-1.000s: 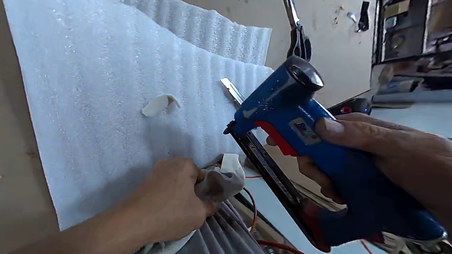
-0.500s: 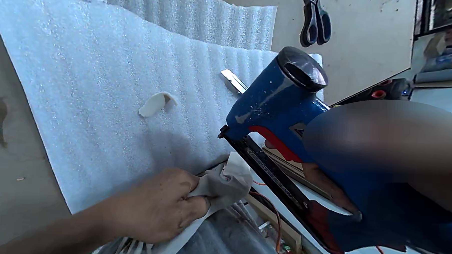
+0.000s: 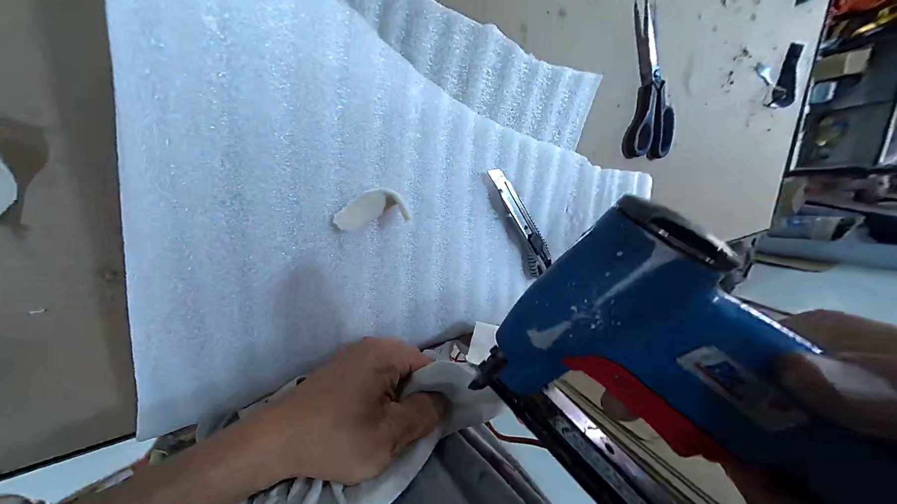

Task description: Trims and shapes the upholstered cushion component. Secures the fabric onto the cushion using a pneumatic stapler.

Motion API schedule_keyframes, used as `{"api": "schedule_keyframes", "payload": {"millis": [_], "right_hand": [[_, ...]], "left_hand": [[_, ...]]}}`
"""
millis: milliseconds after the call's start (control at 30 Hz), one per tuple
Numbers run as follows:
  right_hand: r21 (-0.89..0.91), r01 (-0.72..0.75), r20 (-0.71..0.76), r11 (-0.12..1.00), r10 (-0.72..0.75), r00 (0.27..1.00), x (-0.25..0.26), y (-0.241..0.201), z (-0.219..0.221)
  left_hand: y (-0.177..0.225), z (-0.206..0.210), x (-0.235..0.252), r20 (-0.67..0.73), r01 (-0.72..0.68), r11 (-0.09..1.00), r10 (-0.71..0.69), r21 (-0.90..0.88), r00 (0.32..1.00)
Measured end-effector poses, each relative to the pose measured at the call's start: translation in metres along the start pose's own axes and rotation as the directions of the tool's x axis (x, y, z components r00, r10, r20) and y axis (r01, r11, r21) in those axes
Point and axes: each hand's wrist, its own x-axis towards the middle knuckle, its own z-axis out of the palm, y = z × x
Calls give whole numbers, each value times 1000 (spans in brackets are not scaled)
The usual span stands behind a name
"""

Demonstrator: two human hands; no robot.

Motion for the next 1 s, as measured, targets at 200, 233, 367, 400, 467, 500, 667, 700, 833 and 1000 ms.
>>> {"api": "schedule_keyframes", "payload": {"millis": [200, 233, 367, 400, 467, 500, 667, 700, 833, 1000], "right_hand": [[-185, -92, 84, 978, 109, 990, 8, -15, 14], [-190, -105, 80, 976, 122, 989, 9, -15, 16], [-162, -126, 94, 979, 142, 985, 14, -13, 18], [-160, -125, 114, 979, 144, 983, 16, -12, 18], [-161, -126, 141, 979, 150, 979, 18, -12, 18], [-160, -136, 145, 978, 159, 977, 19, -12, 19], [-151, -192, 138, 970, 213, 967, 21, -15, 22], [-164, -189, 151, 968, 214, 965, 23, -15, 21], [-181, -203, 178, 962, 235, 955, 27, -17, 18], [-232, -218, 208, 948, 267, 941, 33, -21, 18]], "left_hand": [[6, 2, -3, -66, 64, 995, -58, 79, 996], [6, 3, -3, -79, 63, 995, -57, 82, 995], [2, 4, -2, -123, 84, 996, -82, 8, 989], [2, 4, -2, -125, 86, 996, -86, -6, 988], [1, 4, -2, -121, 94, 995, -96, -22, 988], [0, 4, -2, -119, 96, 995, -98, -27, 988], [0, 5, -3, -109, 94, 994, -100, -62, 989], [-1, 4, -2, -101, 96, 993, -103, -68, 990], [-1, 3, -2, -80, 112, 990, -119, -89, 990], [-3, 2, -3, -64, 133, 986, -140, -103, 988]]}}
